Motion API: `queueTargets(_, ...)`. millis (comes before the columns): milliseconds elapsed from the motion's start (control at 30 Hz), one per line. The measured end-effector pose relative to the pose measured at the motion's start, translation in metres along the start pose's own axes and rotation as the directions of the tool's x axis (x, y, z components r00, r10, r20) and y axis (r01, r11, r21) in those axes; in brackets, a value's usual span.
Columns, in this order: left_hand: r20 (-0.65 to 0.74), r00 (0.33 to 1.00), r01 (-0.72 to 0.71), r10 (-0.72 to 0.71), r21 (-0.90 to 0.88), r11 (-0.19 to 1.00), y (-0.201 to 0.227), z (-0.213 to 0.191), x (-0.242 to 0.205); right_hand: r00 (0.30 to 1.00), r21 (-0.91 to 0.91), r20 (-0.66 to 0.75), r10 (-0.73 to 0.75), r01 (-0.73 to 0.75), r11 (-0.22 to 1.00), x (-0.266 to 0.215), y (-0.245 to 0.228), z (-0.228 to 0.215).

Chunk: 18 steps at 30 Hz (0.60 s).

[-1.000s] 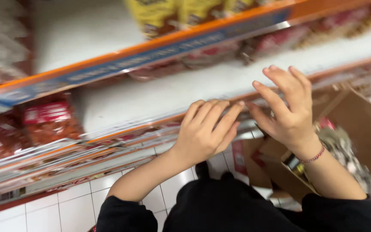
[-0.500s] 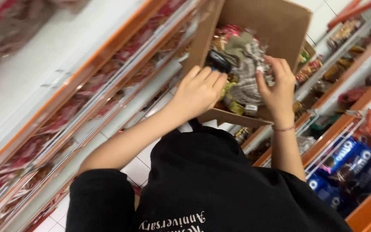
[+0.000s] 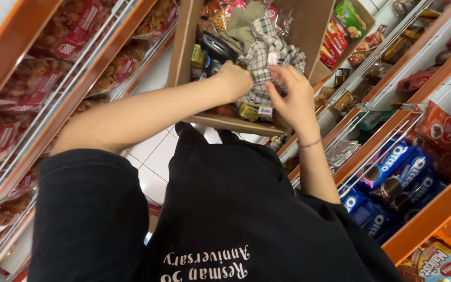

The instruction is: The person repeatedly picks up yellow Ultra Milk cartons from a cardboard box, wipes them with a cloth, scans them with a handheld scanner, and places them on a refrigerated shelf. The process is repeated for multiple cartons throughout the clip.

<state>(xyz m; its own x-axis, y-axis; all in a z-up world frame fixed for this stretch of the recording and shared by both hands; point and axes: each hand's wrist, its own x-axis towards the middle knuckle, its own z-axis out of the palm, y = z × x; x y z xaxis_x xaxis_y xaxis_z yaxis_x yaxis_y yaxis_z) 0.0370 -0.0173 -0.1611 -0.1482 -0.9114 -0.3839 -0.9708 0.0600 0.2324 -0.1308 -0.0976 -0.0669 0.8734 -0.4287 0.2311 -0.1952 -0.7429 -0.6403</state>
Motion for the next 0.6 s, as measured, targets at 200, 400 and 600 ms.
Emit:
queueTargets(200,-0.115,0.962,-0.262,0.248,-0.126,0.957,0.037,-0.018,-0.019,0.990,0.048,-0.138,0.013,-0.006,0.999,-0.004,0.011,0.006)
queueTargets(400,-0.546,0.548,-0.670,0.634,0.168,0.723,0.042,0.002,-0.004,0.962,0.200,-0.258,0.085,-0.033,0.979,-0.010,0.015,0.010)
queueTargets(600,-0.407,0.465,-0.543,0.786,0.571,0.616,0.033,0.001,0.010,0.953,0.288,-0.281,0.115,-0.031,0.957,-0.012,0.023,0.010)
